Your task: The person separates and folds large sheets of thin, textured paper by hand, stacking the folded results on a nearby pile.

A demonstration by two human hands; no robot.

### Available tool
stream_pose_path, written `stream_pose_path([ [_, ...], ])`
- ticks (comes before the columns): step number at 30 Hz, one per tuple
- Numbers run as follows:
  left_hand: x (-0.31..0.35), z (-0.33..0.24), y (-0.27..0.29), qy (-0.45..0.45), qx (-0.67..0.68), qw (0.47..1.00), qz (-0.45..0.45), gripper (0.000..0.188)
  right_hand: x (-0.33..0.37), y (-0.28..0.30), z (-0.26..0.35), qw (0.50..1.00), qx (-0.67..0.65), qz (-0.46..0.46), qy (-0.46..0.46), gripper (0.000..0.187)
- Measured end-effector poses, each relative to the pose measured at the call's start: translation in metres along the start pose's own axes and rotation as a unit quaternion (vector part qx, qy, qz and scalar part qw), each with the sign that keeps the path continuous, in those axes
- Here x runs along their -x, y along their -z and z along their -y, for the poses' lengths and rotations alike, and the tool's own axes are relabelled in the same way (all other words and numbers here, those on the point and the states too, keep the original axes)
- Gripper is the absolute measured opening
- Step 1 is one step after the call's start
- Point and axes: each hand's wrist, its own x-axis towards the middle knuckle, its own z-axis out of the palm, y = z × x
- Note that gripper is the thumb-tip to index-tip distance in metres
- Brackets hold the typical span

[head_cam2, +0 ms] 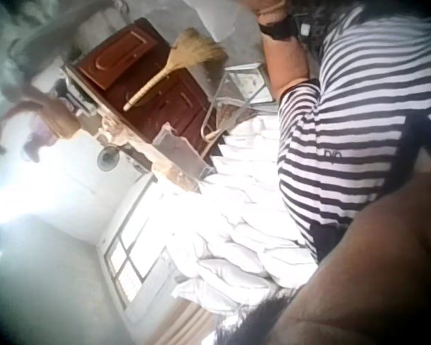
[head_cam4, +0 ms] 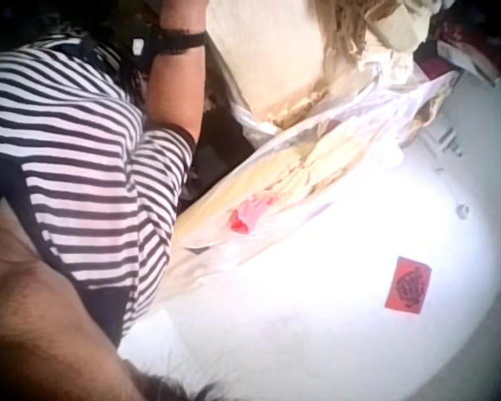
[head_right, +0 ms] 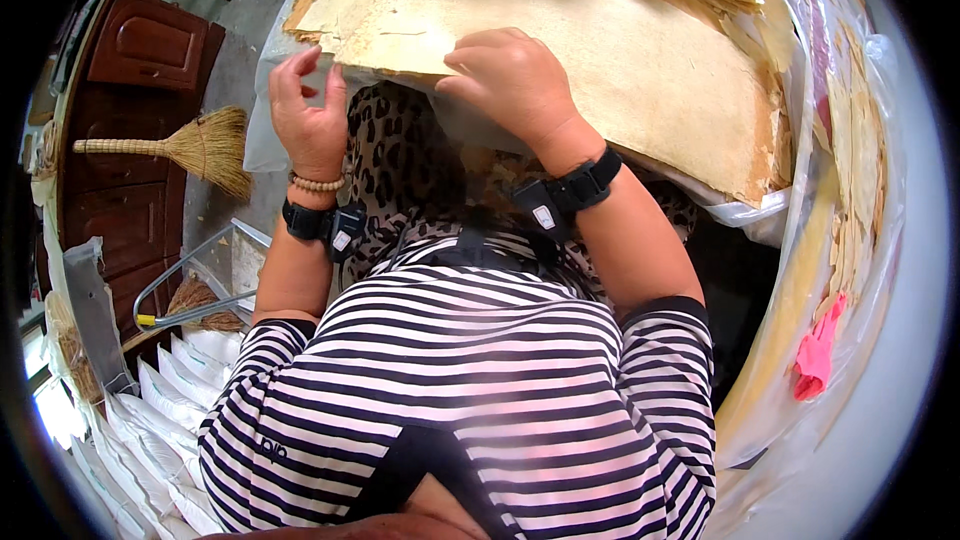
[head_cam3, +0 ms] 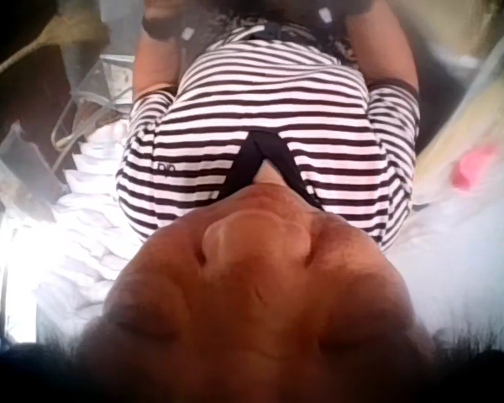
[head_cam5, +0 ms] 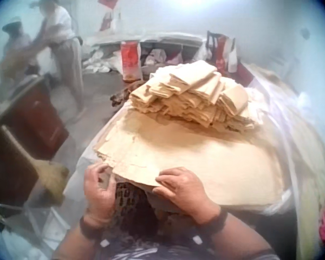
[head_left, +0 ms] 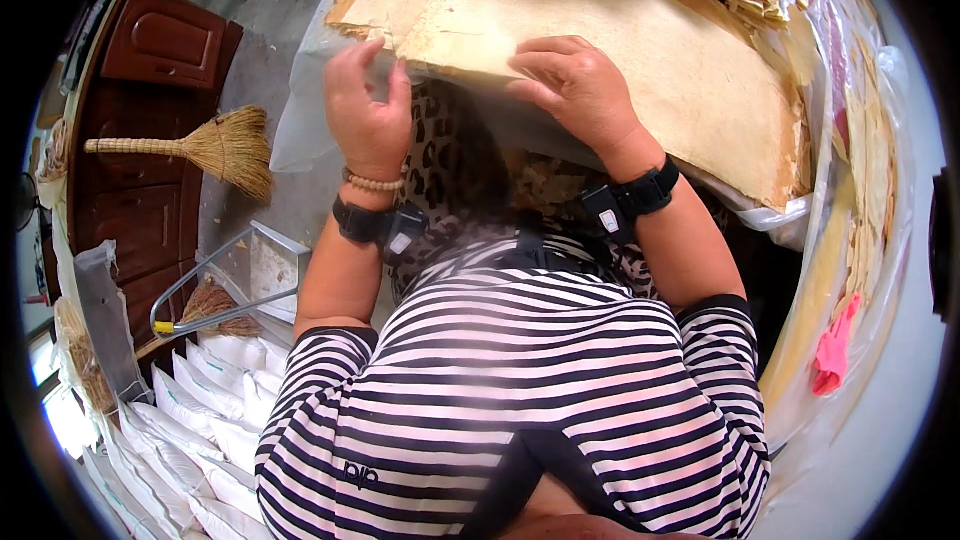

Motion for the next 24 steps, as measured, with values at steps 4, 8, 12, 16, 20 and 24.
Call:
stream_pose_path([
  [4, 0.022, 0.020, -0.008, 0.302, 0.312, 0.895, 0.098, 0.021, 0.000, -0.008, -0.005, 0.997, 0.020, -0.060, 0.050, 0.019],
  [8, 0.022, 0.021, -0.012, 0.412, 0.461, 0.768, 0.165, 0.023, 0.001, -0.008, 0.002, 0.998, 0.029, -0.048, 0.031, 0.019],
  [12, 0.008, 0.007, -0.011, 0.338, 0.465, 0.794, 0.198, 0.030, 0.004, -0.012, 0.007, 0.985, -0.084, -0.039, -0.147, 0.020],
  [16, 0.007, 0.005, -0.018, 0.319, 0.480, 0.786, 0.223, 0.039, 0.002, -0.010, 0.004, 0.989, -0.072, -0.058, -0.116, 0.019],
  [20, 0.006, -0.007, -0.027, 0.341, 0.465, 0.777, 0.252, 0.047, -0.002, -0.004, 0.000, 0.992, -0.064, -0.032, -0.106, 0.020],
  [24, 0.001, -0.018, -0.032, 0.346, 0.399, 0.807, 0.264, 0.041, -0.007, -0.003, 0.004, 0.994, 0.001, 0.009, -0.107, 0.019],
])
